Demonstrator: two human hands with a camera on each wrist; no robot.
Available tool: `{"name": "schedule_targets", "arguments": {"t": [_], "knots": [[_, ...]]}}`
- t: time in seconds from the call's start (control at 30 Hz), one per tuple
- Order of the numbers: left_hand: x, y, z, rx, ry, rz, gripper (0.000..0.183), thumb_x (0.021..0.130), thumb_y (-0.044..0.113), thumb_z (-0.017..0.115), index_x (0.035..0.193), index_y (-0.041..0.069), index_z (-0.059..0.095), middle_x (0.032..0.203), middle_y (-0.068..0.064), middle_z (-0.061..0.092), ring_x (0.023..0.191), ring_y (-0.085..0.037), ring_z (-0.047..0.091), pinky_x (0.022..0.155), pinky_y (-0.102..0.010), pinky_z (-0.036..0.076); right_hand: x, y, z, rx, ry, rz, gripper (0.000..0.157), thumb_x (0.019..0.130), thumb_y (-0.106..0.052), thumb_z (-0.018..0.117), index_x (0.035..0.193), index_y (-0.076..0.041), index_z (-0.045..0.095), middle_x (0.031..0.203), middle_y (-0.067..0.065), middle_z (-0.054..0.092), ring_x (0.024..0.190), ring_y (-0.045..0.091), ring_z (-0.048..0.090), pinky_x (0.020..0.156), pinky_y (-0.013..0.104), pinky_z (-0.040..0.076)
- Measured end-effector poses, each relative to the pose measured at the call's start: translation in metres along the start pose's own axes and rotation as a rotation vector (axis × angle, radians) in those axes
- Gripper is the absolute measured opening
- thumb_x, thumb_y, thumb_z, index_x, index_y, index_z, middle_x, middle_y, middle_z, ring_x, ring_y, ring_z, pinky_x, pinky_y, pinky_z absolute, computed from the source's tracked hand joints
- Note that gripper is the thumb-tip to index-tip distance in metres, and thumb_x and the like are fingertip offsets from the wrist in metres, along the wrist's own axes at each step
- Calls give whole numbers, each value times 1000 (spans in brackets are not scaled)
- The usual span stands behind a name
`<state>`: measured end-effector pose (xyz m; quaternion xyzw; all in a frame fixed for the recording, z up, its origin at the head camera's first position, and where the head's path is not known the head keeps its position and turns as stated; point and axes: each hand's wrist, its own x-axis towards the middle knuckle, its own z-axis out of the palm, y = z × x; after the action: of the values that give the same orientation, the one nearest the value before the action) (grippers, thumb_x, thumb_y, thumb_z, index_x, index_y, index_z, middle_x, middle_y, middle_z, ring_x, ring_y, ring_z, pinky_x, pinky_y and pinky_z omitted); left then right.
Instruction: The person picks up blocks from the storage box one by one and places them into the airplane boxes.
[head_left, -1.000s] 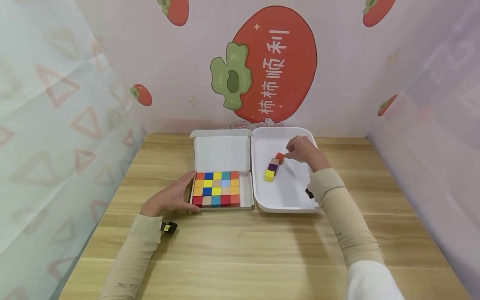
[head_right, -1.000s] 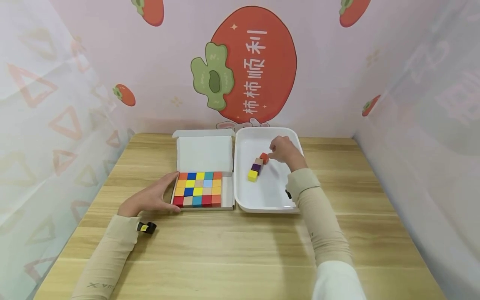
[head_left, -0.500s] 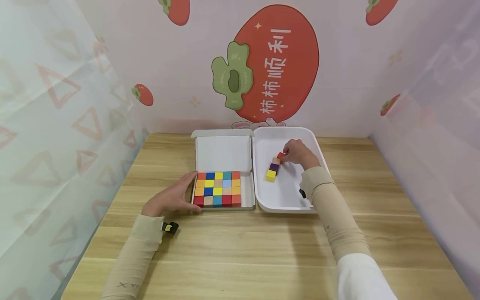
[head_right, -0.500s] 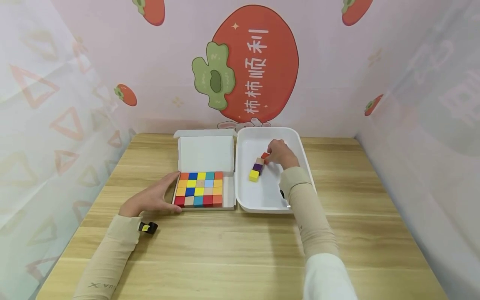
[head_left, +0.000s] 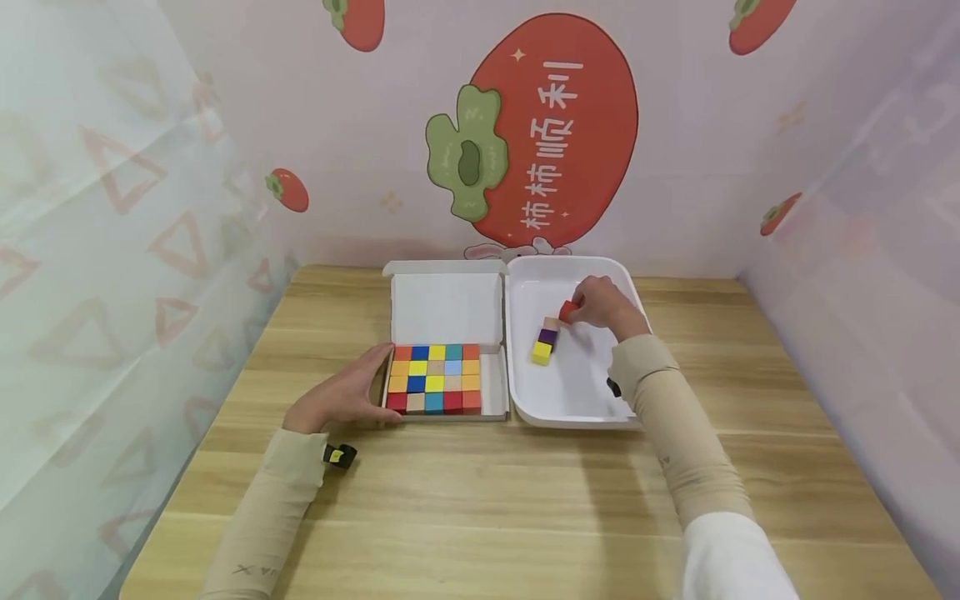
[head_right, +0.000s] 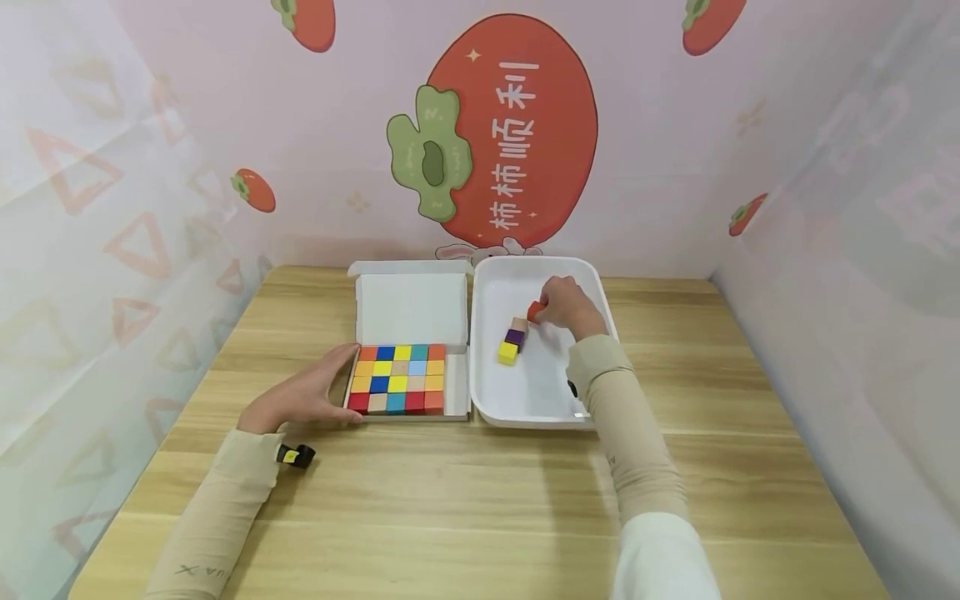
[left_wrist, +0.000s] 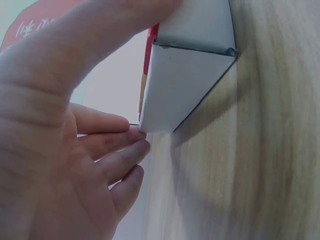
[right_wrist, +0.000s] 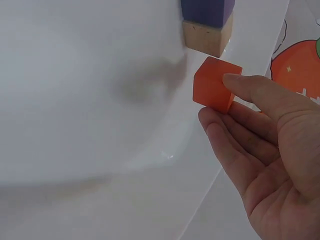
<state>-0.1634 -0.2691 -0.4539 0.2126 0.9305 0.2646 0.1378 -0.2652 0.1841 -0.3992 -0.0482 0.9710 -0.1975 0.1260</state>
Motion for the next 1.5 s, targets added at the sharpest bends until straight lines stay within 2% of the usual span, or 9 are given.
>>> {"name": "schedule_targets", "arguments": {"t": [0.43,0.57,0.77,0.9,1.07,1.27,1.5], "knots": [[-13,-4,-3,24,16,-37,130,60,68,80,156,21,6,162,-4,15,146,-29,24,116,-58,31,-23,-17,-23,-10,56,-168,28,84,-19,75,110,-7,71,102,10,70,92,25,61,86,41,59],[-19,-9,-3,16,30,-42,131,58,68,81,156,24,6,162,-2,15,146,-27,24,116,-57,32,-29,-29,-24,-6,37,-236,26,84,-19,76,108,-9,72,99,6,71,88,23,63,83,38,59],[-26,-12,-2,34,35,-38,133,60,68,80,157,19,4,163,-8,13,147,-32,21,116,-59,30,-35,-51,-25,-1,36,-350,28,81,-18,79,108,-11,74,96,3,72,85,20,64,82,36,60],[-27,-14,-1,20,35,-40,132,61,66,81,157,19,4,163,-7,12,148,-32,19,116,-58,29,-37,-69,-25,3,33,-426,28,81,-18,79,107,-11,74,95,2,72,84,19,65,81,35,60],[-28,-15,1,12,28,-50,132,61,66,81,157,21,3,163,-8,11,148,-33,18,116,-59,28,-38,-99,-19,4,-10,-513,27,81,-20,79,107,-14,74,94,-1,72,84,15,66,80,31,60],[-29,-16,2,11,25,-56,132,61,67,80,157,20,4,163,-7,11,149,-32,17,117,-59,27,-36,-131,-2,-34,-85,-589,29,82,-23,79,109,-15,73,95,-1,71,85,14,65,80,27,59],[-29,-15,4,2,25,-66,131,61,67,80,157,20,4,163,-8,12,149,-33,17,117,-59,27,-24,-147,23,-65,-160,-595,28,81,-25,79,106,-15,74,93,-3,71,83,15,62,77,23,57]]}}
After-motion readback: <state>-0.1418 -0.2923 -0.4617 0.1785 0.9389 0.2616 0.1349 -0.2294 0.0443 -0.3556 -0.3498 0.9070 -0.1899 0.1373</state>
